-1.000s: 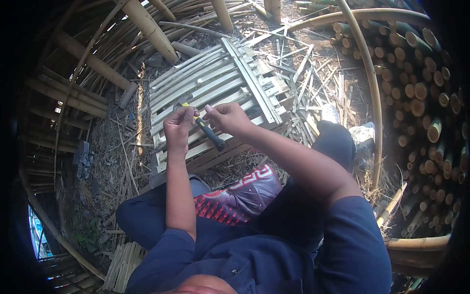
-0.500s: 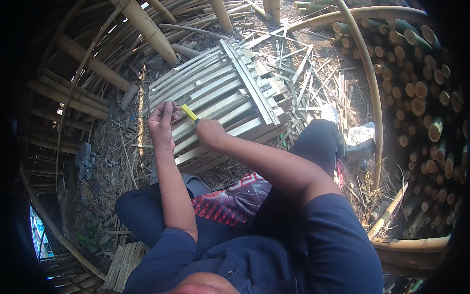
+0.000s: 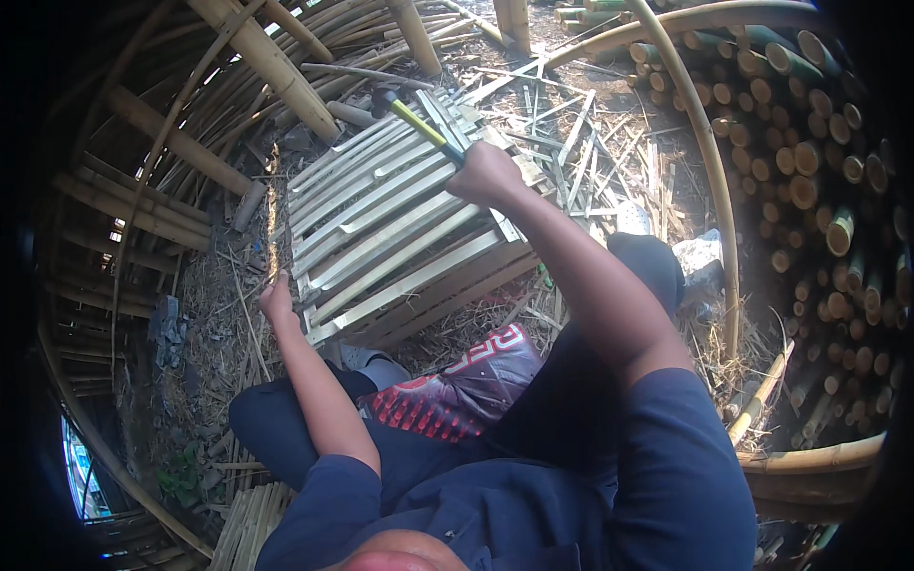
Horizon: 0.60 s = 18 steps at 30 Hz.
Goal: The person constructs a bamboo structure by nailing bamboo strips onto a wooden frame using a hammer and measuring distances with a measuring tape.
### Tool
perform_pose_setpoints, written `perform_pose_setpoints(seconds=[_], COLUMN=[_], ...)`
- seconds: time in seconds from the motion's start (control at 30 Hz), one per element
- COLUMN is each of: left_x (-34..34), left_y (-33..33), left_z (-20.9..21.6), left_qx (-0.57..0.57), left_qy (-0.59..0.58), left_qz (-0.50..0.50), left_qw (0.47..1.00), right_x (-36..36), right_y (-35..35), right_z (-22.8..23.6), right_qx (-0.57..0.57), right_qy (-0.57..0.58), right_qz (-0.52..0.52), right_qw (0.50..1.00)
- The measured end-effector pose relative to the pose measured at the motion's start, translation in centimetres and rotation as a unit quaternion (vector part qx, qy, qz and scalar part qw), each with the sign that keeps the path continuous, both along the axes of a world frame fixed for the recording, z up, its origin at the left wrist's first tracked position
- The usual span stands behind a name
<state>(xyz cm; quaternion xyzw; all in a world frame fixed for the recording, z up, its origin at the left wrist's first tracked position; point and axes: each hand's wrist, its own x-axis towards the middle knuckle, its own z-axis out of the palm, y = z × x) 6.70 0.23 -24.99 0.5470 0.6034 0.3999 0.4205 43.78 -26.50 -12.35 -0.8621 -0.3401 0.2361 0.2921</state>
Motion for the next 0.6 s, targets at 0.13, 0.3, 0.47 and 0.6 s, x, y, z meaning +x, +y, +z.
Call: perform_pose_setpoints(seconds=[0.13, 0.3, 0.47, 0.6], left_x=[-2.0, -1.2, 1.4, 0.1], left_y=[2.1, 2.2, 0.3, 2.0], left_z=[-5.2, -6.1, -5.1, -6.3], left_qx=[-0.018, -0.009, 0.026, 0.051], left_qy=[-0.024, 0.018, 0.168, 0.110], left_qz=[-0.061, -0.066, -0.011, 0.042], left_qw=[0.998, 0.998, 0.985, 0.992], right_x=[2.6, 4.0, 4.0, 3.0], right_y=[-3.7, -6.7, -7.2, -6.2], right_z=[-1.5, -5.3, -9.6, -8.2], right_qx=[-0.019, -0.032, 0.061, 0.033], right_qy=[-0.012, 0.078, 0.240, 0.207], right_qz=[-0.095, -0.112, -0.162, -0.102], right_qw=[0.995, 0.990, 0.955, 0.972])
